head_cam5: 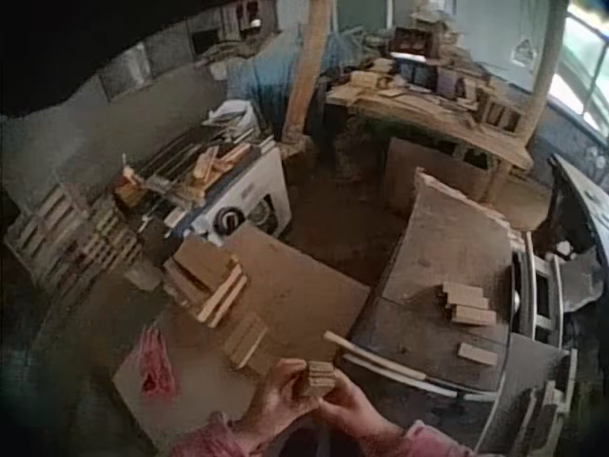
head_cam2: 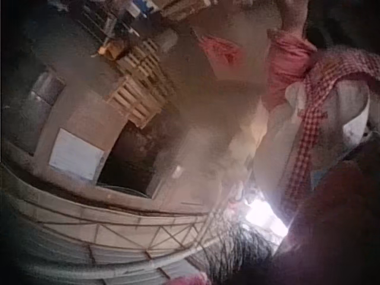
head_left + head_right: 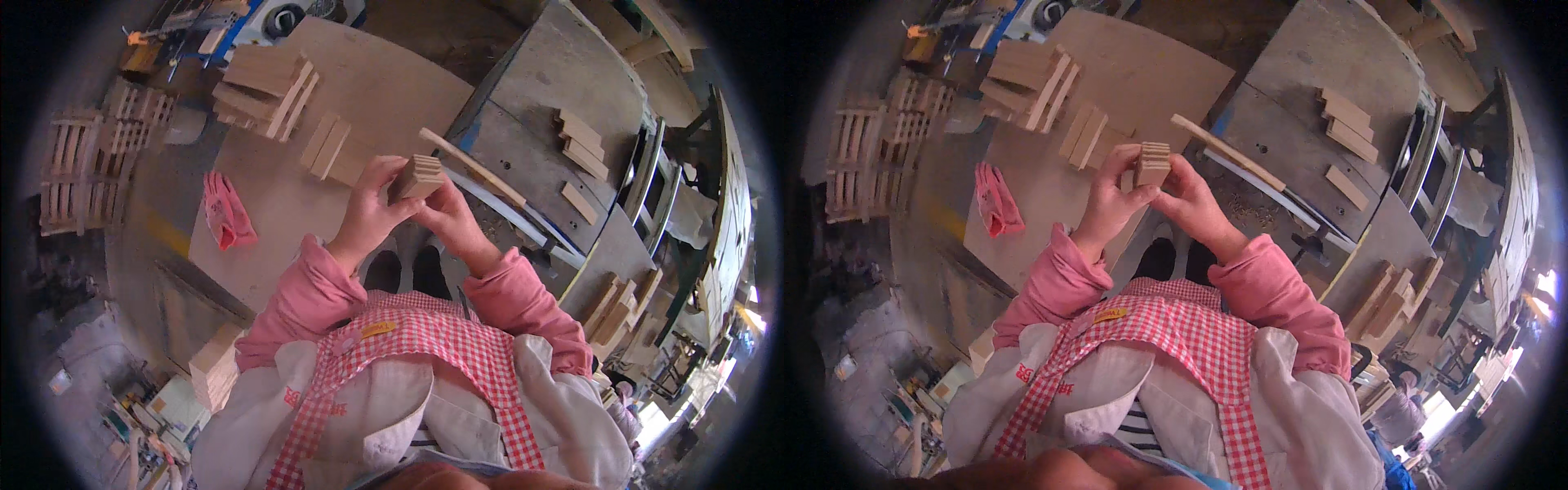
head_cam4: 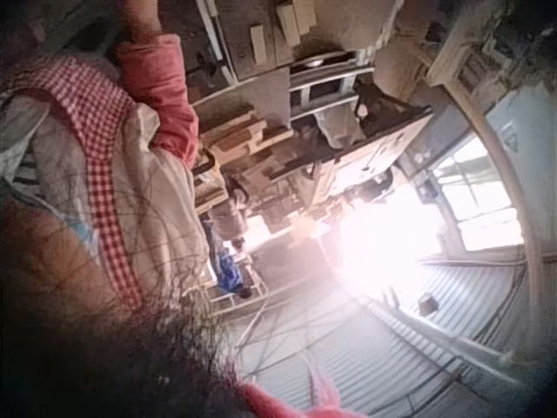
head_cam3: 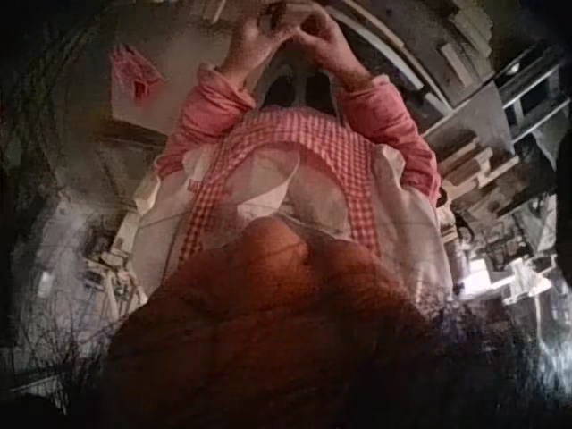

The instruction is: The person assembles small wooden slats into a slatted block by hand, repeatedly picking up pieces, aligning them, and stacking them on a workbench. The person also handles a thin wooden dowel and a rubber band, inserting the dowel into the block and securing it with the band.

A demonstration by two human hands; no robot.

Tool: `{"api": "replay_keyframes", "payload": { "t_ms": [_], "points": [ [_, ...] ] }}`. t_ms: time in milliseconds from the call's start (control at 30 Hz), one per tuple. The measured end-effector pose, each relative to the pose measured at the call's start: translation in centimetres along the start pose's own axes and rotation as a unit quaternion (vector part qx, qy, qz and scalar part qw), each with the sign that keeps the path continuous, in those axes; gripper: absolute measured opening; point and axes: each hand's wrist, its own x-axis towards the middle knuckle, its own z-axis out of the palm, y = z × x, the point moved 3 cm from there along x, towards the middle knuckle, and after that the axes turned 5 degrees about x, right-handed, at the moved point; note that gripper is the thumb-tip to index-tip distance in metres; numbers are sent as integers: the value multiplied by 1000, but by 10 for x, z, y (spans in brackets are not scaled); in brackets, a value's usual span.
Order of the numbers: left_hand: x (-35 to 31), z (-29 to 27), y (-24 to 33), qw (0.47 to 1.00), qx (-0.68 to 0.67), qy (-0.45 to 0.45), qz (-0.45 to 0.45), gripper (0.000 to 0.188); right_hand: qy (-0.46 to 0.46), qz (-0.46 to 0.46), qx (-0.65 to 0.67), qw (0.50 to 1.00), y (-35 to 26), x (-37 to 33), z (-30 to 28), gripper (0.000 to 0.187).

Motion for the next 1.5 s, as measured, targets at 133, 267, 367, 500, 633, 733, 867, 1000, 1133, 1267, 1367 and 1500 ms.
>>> {"api": "replay_keyframes", "payload": {
  "t_ms": [133, 267, 367, 500, 633, 733, 867, 1000, 1133, 1267, 1367, 1500],
  "points": [
    [-28, -31, 0, 999, -12, 44, 4, 50, -34, -26, -118, 992, 18, 11, 29, 51],
    [-46, -63, 5, 996, 75, 43, 33, 53, -64, -43, -208, 975, 28, 18, 52, 57],
    [-68, -81, -5, 987, 155, 46, 19, 53, -98, -107, -350, 925, 46, 23, 64, 58],
    [-108, -101, -48, 972, 229, 50, -36, 54, -120, -61, -450, 883, 107, 34, 73, 49],
    [-139, -106, -102, 967, 233, 64, -78, 52, -127, -47, -460, 878, 159, 41, 68, 47],
    [-147, -103, -124, 971, 209, 83, -82, 53, -111, -48, -458, 881, 174, 43, 65, 46],
    [-141, -103, -118, 981, 76, 106, -141, 49, -113, -47, -467, 876, 161, 40, 69, 48],
    [-124, -114, -70, 985, 126, 47, -107, 45, -97, 24, -405, 909, 125, 25, 74, 50],
    [-106, -115, -24, 989, 140, -17, -39, 49, -141, 57, -191, 970, 88, 8, 78, 45],
    [-90, -89, -4, 991, -102, -66, -52, 55, -201, 172, -16, 964, 58, -14, 65, 39],
    [-93, -61, 8, 940, -226, -177, -184, 62, -248, 215, 56, 943, 52, -24, 58, 38],
    [-89, -48, 22, 956, -155, -143, -204, 56, -205, 189, 184, 943, 56, -32, 54, 39]
  ]
}}
